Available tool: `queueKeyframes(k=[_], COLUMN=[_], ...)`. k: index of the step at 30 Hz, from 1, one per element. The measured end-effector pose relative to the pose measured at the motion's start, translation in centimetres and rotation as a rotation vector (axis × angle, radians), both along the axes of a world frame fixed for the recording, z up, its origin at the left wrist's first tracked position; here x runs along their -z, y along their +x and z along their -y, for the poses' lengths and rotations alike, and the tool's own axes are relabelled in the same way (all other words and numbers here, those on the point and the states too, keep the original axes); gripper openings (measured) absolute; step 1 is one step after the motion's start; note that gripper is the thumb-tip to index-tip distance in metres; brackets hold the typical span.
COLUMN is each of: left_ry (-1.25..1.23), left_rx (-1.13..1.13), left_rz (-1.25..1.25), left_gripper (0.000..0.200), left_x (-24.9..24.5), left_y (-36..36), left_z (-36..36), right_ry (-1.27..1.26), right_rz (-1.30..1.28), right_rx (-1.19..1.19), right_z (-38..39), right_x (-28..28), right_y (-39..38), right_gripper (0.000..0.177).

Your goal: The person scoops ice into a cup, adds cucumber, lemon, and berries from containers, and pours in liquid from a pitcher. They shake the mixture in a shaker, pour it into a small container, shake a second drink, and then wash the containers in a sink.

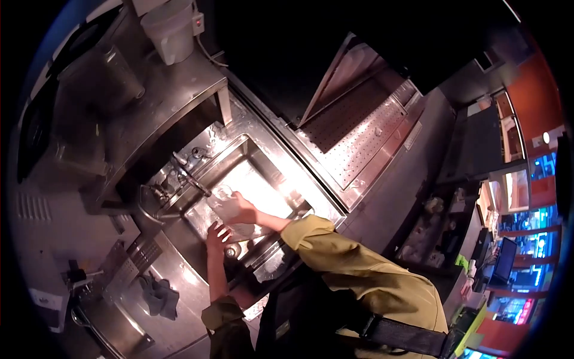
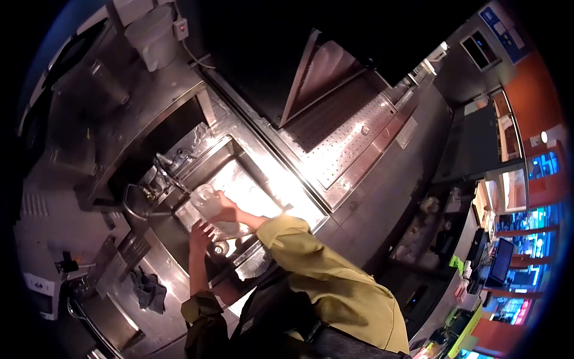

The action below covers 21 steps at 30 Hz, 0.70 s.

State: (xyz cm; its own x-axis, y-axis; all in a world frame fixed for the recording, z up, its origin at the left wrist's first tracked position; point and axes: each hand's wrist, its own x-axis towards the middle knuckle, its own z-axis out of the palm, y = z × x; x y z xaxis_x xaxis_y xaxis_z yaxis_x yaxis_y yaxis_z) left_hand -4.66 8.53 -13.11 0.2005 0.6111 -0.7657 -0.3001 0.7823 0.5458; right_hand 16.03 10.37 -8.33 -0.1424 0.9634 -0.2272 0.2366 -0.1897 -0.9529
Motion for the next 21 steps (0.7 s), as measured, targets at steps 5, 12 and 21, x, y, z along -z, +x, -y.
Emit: queueKeyframes(k=[5,12,21], left_ry=[0.59,0.713,0.537], left_rx=[0.534,0.488,0.557], left_rz=[-0.299,-0.284,-1.1], left_gripper=[0.063,0.09,0.089], left_x=[6.1,-1.3,-15.4], left_y=[1.6,7.6,9.2], left_z=[6.3,6.3,3.1], right_ry=[0.013,-0.668,-1.26], right_rz=[-0.05,-0.148,-0.849], right_rx=[0.094,0.105,0.037], right_z=[4.2,2.4,2.4], right_x=[0.8,5.9,12.0], right_y=[2.3,6.1,4.4], right_gripper=[0.104,0.09,0.093])
